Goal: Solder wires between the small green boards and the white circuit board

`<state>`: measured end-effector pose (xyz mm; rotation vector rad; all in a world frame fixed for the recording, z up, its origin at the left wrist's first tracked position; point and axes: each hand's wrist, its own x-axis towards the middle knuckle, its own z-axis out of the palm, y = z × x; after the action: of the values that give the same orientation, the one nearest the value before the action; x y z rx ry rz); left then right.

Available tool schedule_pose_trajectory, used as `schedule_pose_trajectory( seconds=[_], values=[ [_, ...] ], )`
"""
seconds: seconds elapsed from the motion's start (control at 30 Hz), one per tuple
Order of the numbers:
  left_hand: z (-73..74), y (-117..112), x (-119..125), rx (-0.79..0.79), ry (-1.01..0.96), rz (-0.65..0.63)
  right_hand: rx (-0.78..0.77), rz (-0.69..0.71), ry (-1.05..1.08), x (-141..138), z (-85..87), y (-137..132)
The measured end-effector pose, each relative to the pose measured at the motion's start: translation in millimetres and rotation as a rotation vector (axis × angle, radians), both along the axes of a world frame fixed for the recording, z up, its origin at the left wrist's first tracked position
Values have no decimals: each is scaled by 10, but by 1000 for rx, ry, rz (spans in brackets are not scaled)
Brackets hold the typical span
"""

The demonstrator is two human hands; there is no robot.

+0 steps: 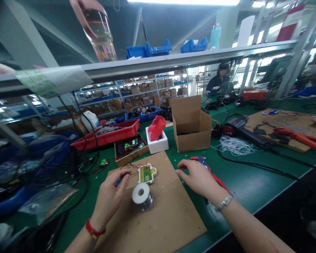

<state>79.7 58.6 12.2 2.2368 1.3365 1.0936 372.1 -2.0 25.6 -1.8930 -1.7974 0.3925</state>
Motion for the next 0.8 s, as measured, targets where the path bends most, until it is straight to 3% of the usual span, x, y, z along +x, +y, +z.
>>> schedule_pose_trajectory(
  seconds=[0.1, 0.23, 0.53, 0.67, 0.8],
  values=[
    [-137, 38, -211, -25, 32, 120, -4, 65, 13, -281, -77, 276],
    [-268, 60, -287, -67, 182, 120, -38, 131, 8, -449, -209, 636],
    [-193, 207, 20, -30, 545, 137, -59, 260, 10, -572, -415, 1102],
    [-228, 325, 76, -64, 540, 153, -52, 359, 28, -656, -451, 1195],
    [-236, 441, 119, -164, 468, 89, -38, 415, 31, -692, -470, 1163]
  ],
)
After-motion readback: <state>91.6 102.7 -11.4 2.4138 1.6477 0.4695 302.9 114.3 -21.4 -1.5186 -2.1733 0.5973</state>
